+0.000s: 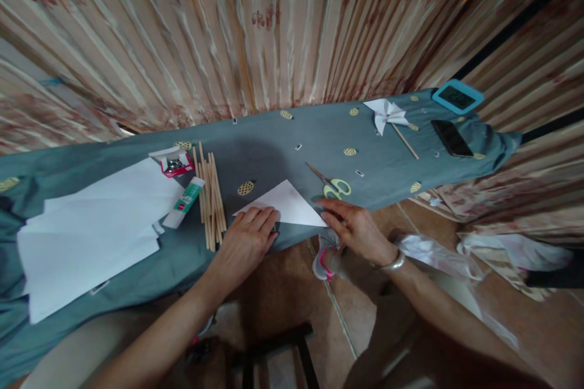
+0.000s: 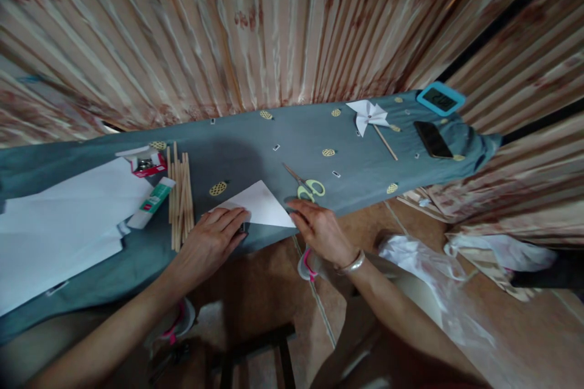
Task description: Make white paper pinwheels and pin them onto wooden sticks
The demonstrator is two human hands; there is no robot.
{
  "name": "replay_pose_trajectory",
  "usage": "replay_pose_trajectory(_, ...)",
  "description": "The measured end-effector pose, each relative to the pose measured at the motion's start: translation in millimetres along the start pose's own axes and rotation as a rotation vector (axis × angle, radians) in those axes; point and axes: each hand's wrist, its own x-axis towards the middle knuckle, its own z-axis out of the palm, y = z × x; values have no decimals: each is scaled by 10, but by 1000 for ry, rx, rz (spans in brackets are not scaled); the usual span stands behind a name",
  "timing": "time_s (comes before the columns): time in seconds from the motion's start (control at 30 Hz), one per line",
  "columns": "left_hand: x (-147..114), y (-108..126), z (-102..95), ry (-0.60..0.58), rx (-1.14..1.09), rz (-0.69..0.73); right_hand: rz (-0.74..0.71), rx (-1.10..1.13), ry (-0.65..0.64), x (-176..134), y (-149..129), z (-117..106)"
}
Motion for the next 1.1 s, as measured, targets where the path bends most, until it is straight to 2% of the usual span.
replay_pose_trajectory(0.1, 17, -18, -11, 8, -9, -8, 187, 298, -59, 8, 12, -25)
replay_pose_trajectory(0.17, 21, -22, -15, 6, -14, -3, 178, 474, -115, 9, 13, -43)
replay_pose_trajectory(0.23, 18, -19, -15, 7, -17, 4, 101, 558, -159, 3, -1, -46)
replay_pose_trajectory(0.33, -1, 2, -14, 14, -14, 7, -7, 503, -173, -19, -34, -17)
replay_pose_trajectory(0.47, -39, 59, -10, 19, 6, 12, -120, 267, -132, -49, -87, 7)
replay_pose_trajectory(0.57, -67, 124, 1, 5, 7, 23, -230, 118, -97, -48, -165, -68)
replay_pose_trajectory(0.67, -95, 199, 29, -31, -25, 42, -292, 92, -78, 2, -275, -177)
replay_pose_trajectory(0.77, -129, 261, 70, -38, -48, 58, -237, 203, -89, 122, -368, -206)
replay_pose_trajectory(0.87, -174, 285, 112, -41, -41, 72, -117, 307, -127, 289, -413, -110)
replay_pose_trajectory(1.1, -257, 236, 143, -45, -68, 74, -45, 226, -138, 564, -433, 223)
